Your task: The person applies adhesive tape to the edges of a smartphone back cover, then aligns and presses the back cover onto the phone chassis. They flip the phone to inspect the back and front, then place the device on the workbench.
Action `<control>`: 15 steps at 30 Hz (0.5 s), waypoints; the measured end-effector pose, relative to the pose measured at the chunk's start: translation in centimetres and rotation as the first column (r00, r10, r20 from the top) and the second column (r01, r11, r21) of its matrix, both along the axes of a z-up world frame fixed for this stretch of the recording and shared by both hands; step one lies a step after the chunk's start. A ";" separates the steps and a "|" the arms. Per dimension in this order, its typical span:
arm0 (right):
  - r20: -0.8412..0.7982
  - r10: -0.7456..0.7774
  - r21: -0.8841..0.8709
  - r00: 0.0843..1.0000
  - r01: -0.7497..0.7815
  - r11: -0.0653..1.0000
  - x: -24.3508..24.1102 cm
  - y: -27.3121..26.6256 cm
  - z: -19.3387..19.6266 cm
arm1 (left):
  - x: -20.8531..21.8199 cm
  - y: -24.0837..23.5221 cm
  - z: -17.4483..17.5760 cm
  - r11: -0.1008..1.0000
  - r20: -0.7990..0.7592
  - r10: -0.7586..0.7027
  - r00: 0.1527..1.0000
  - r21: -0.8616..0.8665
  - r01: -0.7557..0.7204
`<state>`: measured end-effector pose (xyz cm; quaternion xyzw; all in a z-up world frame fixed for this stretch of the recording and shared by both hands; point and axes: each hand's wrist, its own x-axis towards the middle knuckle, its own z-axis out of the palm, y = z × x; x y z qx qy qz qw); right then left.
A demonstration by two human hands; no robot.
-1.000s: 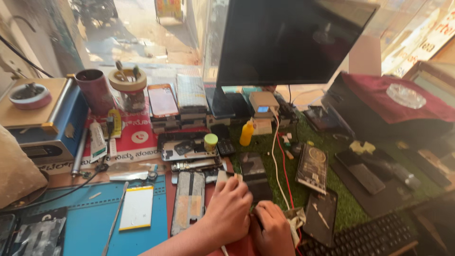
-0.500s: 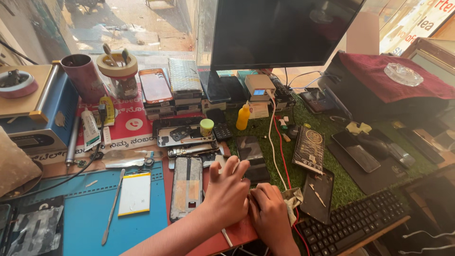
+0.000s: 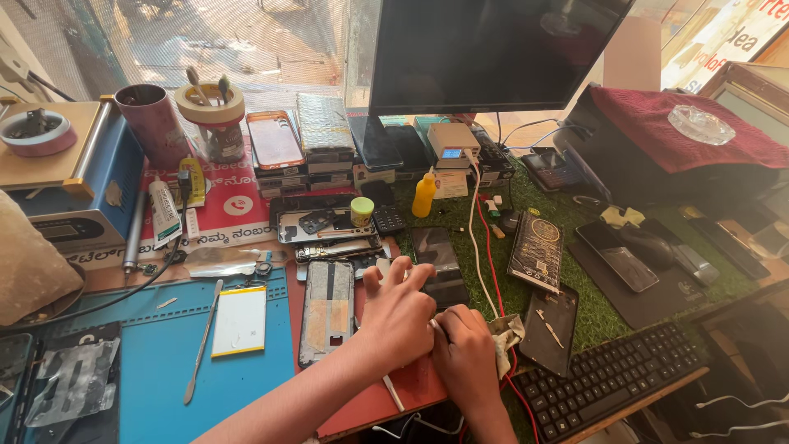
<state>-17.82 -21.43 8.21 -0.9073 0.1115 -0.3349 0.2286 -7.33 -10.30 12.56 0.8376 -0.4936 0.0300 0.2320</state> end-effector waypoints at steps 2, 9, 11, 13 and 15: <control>0.006 -0.012 0.000 1.000 0.012 1.000 0.1 0.1 -0.2 | 0.2 0.0 0.3 1.000 -0.041 0.001 0.999 0.027 0.000; 0.017 -0.040 -0.029 0.999 0.041 0.999 0.2 0.4 -0.5 | 0.4 0.4 0.8 0.998 -0.108 0.029 0.994 0.056 -0.023; -0.001 -0.052 -0.027 0.999 0.052 0.998 0.2 0.3 -0.5 | 0.3 0.4 0.9 0.999 -0.106 0.028 0.994 0.047 -0.023; -0.012 -0.066 -0.034 0.998 0.065 0.997 0.3 0.4 -0.6 | 0.4 0.5 0.9 0.999 -0.108 0.033 0.994 0.045 -0.029; -0.017 -0.086 -0.052 0.996 0.085 0.995 0.2 0.4 -0.9 | 0.6 0.5 0.9 0.998 -0.116 0.039 0.992 0.046 -0.034</control>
